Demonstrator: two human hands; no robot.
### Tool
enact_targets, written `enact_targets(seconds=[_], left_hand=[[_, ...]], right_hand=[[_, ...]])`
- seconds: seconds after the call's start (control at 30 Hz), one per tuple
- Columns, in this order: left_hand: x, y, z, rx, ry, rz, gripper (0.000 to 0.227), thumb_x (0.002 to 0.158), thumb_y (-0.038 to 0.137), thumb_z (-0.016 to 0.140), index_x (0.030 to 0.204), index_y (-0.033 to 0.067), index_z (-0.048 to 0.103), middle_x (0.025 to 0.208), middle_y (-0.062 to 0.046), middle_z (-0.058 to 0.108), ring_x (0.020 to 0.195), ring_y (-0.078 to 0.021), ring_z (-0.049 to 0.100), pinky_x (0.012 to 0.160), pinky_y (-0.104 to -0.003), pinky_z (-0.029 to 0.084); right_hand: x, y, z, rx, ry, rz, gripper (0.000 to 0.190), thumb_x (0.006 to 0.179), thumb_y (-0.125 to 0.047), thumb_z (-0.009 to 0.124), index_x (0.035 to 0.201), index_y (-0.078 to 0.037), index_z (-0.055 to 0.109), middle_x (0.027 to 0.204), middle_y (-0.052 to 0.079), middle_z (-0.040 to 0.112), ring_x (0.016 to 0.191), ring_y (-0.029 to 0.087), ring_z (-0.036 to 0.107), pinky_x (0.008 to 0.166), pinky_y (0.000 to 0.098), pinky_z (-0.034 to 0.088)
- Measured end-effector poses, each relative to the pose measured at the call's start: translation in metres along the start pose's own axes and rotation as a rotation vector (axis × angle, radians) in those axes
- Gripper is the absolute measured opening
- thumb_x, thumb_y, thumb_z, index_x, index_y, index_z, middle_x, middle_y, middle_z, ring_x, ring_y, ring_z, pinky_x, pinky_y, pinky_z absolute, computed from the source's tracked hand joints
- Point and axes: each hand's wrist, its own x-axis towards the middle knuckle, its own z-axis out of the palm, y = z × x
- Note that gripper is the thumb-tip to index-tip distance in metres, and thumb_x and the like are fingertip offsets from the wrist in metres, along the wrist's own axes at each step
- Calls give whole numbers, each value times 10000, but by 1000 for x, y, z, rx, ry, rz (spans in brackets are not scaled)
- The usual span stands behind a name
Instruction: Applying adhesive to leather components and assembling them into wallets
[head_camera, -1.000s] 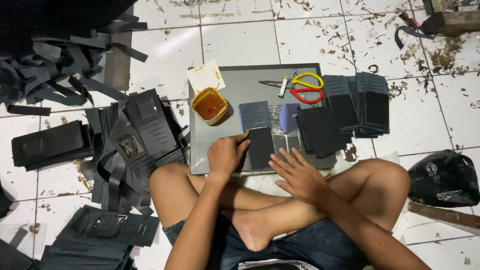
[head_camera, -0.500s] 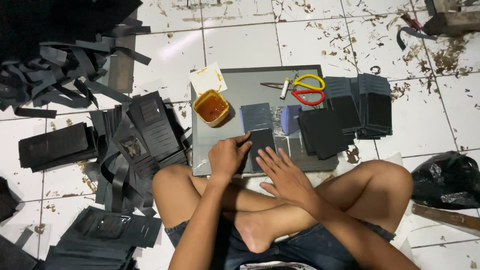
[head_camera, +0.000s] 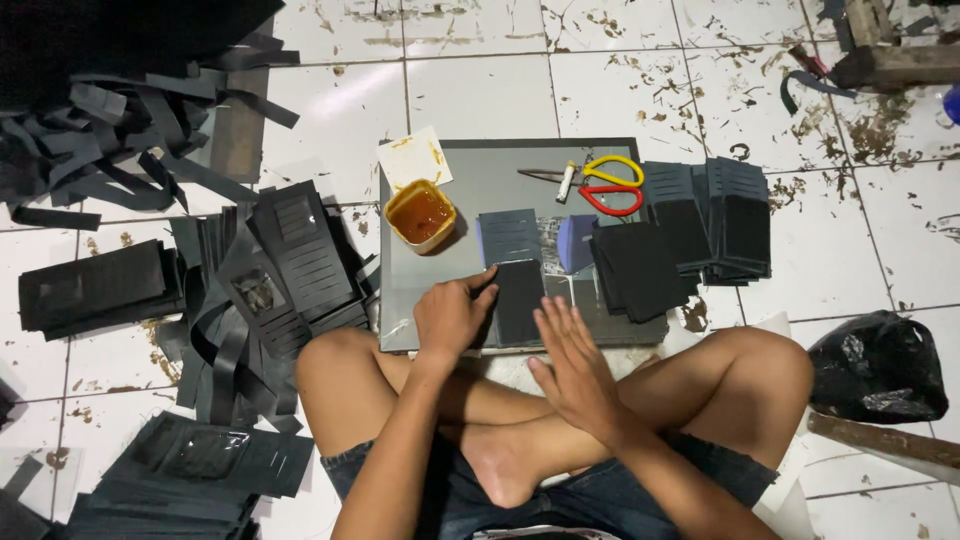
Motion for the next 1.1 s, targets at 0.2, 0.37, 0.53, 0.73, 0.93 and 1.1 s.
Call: enact_targets(seconds=[0.2,0.37,0.53,0.73,0.93,1.1], left_hand=[[3,-8,10,116,23,81,359,940,458,643,1291,426,708,948,-126,775,895,-450,739,818,-572,593],[-12,1,12,212,43,99,389,1009,422,546,1387,415,638,947,-125,735,855,-452,740,803,-577,603],[-14,1,20,258,66,133,399,1046,395,491,1431,383,597,951,-138,696,832,-468,740,779,-588,609],[-6,-12,35,328,113,134,426,1038,468,469,1458,460,541,906,-83,654,769,-434,745,708,-557,614],[-9,-8,35,308,116,120,429,1032,442,497,1458,431,549,889,-79,654,769,-407,751,688,-547,614],[-7,-14,43,345,188,141,441,1027,482,481,1455,404,553,863,-66,647,726,-388,750,645,-525,608]], right_hand=[[15,-17,30,-182,-65,-57,677,1014,-363,554,1522,59,405,1594,281,395,1508,408,338,1248,561,188],[10,-15,26,-97,14,-1,596,1025,-301,542,1491,61,460,1568,264,445,1482,386,393,1239,502,259],[44,1,23,-117,119,42,529,1027,-231,550,1463,64,502,1531,274,486,1455,402,426,1236,493,286],[50,22,32,-225,-29,78,530,1013,-280,496,1459,6,499,1523,193,528,1492,352,395,1261,523,220],[45,25,26,-321,3,119,493,978,-269,520,1394,-7,553,1486,176,573,1463,365,436,1250,557,232],[48,20,26,-341,47,109,468,963,-237,519,1365,-2,562,1446,193,600,1440,387,460,1240,544,264]])
